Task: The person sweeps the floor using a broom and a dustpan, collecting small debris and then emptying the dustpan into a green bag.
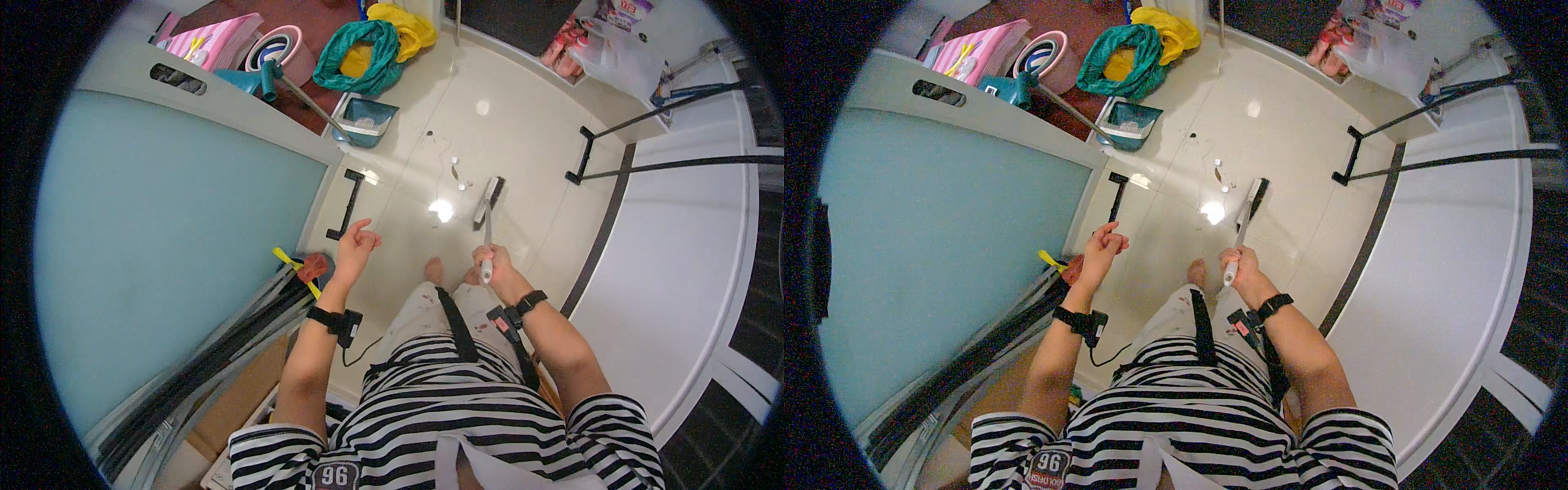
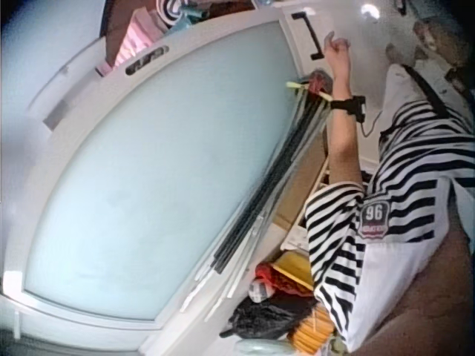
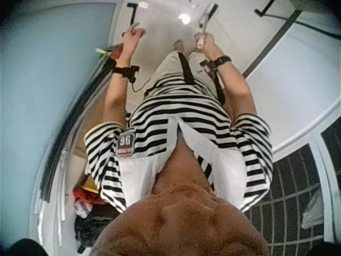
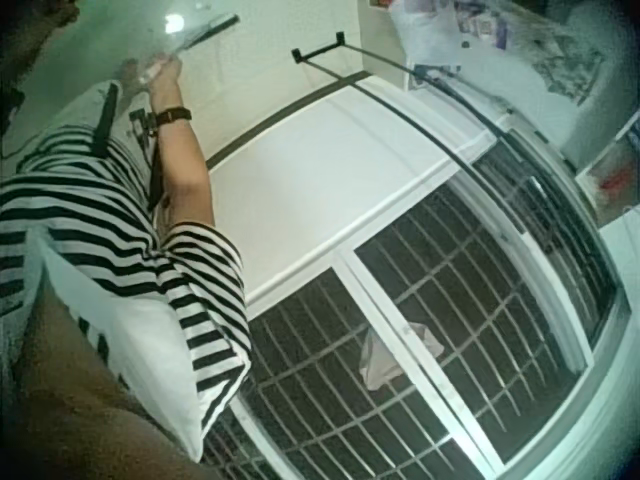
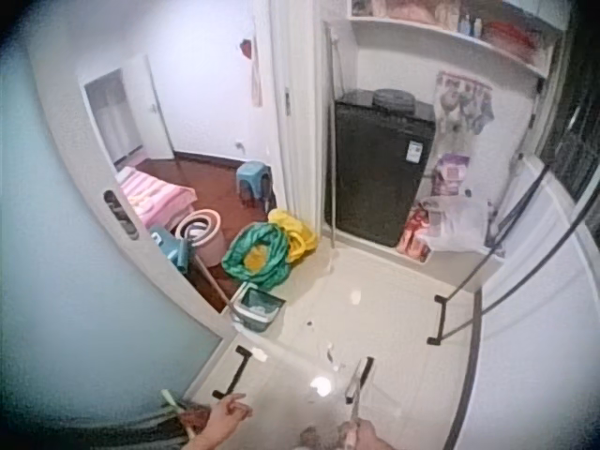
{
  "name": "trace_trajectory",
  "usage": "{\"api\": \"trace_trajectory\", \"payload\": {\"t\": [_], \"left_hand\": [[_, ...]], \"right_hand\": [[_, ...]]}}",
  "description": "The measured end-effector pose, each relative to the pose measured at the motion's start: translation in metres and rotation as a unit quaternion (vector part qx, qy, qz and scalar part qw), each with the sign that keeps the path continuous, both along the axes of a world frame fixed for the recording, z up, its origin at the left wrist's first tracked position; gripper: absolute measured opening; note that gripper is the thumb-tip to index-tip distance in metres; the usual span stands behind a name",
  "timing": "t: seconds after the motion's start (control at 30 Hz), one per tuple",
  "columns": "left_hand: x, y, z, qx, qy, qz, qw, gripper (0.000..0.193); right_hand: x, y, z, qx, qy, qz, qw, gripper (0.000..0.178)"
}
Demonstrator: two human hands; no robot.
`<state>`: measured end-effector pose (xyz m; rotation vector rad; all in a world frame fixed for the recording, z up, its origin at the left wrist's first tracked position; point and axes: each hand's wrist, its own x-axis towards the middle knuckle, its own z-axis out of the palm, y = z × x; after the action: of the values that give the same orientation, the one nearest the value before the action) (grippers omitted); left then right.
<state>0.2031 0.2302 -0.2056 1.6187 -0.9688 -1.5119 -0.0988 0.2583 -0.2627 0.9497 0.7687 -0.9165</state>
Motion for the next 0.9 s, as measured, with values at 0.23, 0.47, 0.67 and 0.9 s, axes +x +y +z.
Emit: {"api": "trace_trajectory", "payload": {"t": [0.23, 0.47, 0.67, 0.9], "left_hand": [[-0.02, -0.031, 0.001, -0.058, -0.025, -0.038, 0.997, 0.028], [-0.053, -0.077, 0.018, -0.062, -0.139, 0.053, 0.987, 0.015], [-0.096, -0.101, 0.032, -0.062, -0.136, 0.108, 0.983, 0.015], [-0.126, -0.132, 0.041, -0.049, -0.15, 0.156, 0.975, 0.014]], "right_hand": [[-0.048, 0.001, 0.062, -0.047, -0.009, 0.073, 0.996, 0.024], [-0.136, -0.027, 0.075, -0.131, 0.354, 0.444, 0.813, 0.048], [-0.23, -0.089, 0.063, -0.238, 0.412, 0.645, 0.598, 0.05], [-0.254, -0.154, 0.045, -0.283, 0.414, 0.643, 0.58, 0.049]]}}
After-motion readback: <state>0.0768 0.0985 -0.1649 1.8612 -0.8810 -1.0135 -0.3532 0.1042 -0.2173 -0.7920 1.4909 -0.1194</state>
